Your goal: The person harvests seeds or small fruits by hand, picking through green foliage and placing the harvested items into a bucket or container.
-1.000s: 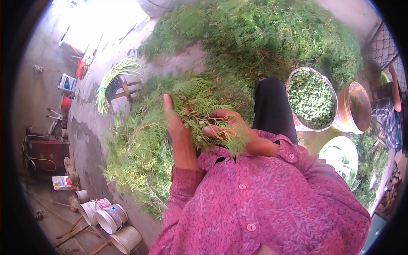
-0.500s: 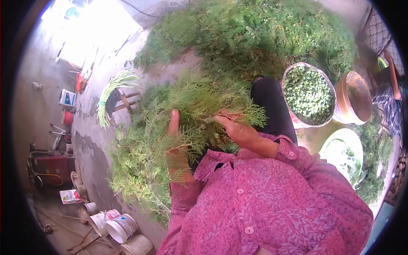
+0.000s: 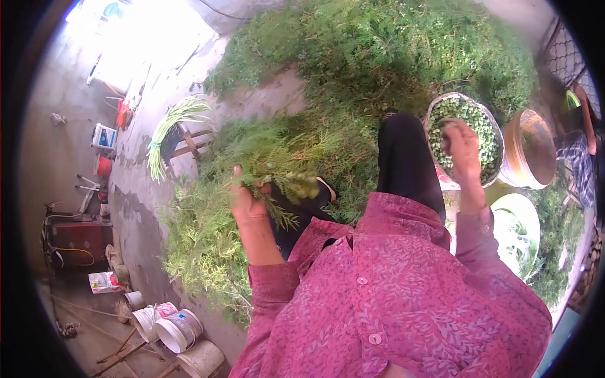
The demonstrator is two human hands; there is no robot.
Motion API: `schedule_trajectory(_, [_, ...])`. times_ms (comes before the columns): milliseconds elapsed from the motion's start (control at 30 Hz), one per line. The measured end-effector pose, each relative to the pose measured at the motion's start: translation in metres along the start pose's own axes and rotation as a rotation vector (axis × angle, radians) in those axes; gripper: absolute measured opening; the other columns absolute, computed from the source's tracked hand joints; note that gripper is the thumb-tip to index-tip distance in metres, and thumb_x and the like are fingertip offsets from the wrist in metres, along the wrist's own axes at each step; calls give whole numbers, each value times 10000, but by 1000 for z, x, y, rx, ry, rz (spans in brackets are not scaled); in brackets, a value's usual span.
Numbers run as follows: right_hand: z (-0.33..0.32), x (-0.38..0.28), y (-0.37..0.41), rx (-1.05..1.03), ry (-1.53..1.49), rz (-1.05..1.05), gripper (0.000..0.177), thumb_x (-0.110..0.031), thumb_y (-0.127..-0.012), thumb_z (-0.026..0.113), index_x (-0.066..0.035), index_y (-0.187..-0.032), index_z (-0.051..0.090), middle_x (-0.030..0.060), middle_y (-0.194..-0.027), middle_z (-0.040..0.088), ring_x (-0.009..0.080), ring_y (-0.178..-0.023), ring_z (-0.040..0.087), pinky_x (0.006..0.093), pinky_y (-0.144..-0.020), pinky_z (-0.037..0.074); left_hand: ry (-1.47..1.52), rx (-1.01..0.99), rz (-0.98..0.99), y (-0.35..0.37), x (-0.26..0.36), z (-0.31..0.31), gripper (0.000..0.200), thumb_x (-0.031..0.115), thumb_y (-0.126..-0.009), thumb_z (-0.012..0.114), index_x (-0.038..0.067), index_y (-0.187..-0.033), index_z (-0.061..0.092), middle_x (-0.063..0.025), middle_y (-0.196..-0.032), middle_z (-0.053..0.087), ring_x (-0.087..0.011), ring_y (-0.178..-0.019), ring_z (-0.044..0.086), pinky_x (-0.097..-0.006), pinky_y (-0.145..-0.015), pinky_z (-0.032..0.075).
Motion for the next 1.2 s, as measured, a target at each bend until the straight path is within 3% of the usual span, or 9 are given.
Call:
schedule_trajectory(200, [-53,-15,2,360,1492,-735,269,-73,-763,529,-13,-1018,590,165,-841,627,233,-742,617,306,-689,489,-61,131,-24,12,-21,26,201,270,-855,533,91,-947,524,-65,-755,569,-153,-563,484,-293,-465,372])
schedule_trajectory(367, [17,-22,3,-156,134,-141,123,-72,-784,565,-9,-874,618,44,-747,608,103,-656,565,238,-583,470,-96,81,-70,11,-36,36,192,270,-847,541,94,-921,522,-74,-749,568,-168,-555,493,-320,-465,383])
schedule_trajectory(567, [171,-66,69,-602,219,-413,141,-138,-759,593,-1,-790,590,129,-714,588,213,-652,580,321,-597,461,-115,116,-131,24,-56,50,187,289,-846,538,103,-859,527,-49,-679,547,-179,-510,497,-323,-436,391])
schedule_trajectory(633, [199,-46,74,-622,655,-631,185,-173,-753,612,-9,-838,611,133,-732,594,273,-673,575,359,-617,452,-87,87,-134,28,-56,51,185,280,-844,545,99,-872,520,-52,-696,551,-175,-520,496,-318,-442,388])
schedule_trajectory(900, [215,-18,68,-757,603,-461,220,-205,-696,622,-29,-827,614,182,-732,581,335,-693,571,391,-618,452,-86,-18,-219,18,-76,28,225,293,-860,517,85,-944,533,-62,-751,578,-177,-556,523,-323,-478,422])
schedule_trajectory(1000, [219,-21,72,-818,532,-413,256,-167,-689,633,-18,-897,618,174,-739,584,279,-676,576,341,-612,451,-909,-142,753,20,-50,36,283,293,-877,487,72,-1046,542,-75,-831,607,-187,-623,564,-343,-545,467])
schedule_trajectory(1067, [219,-21,74,-813,512,-410,258,-158,-692,631,-15,-906,617,166,-727,582,248,-651,576,325,-600,447,-34,-93,-101,40,-54,65,319,283,-879,486,53,-1091,546,-85,-898,615,-184,-684,586,-326,-590,488])
schedule_trajectory(1100, [219,-18,73,-813,458,-368,235,-150,-700,631,-10,-888,612,149,-700,571,215,-630,560,314,-586,440,-32,-90,-100,34,-64,51,319,283,-879,486,53,-1091,546,-85,-898,615,-184,-684,586,-326,-590,488])
schedule_trajectory(1200, [220,-17,72,-784,379,-336,193,-138,-719,627,1,-849,599,117,-652,541,150,-602,519,295,-562,424,-665,-181,571,38,-35,50,261,261,-860,522,48,-1002,574,-72,-855,616,-154,-652,574,-276,-535,469])
Point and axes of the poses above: each hand's wrist, its own y-axis away from the middle knuckle, its own z-axis out of the palm, x = y × z, the point moved 7 cm from there along -y, towards the middle knuckle
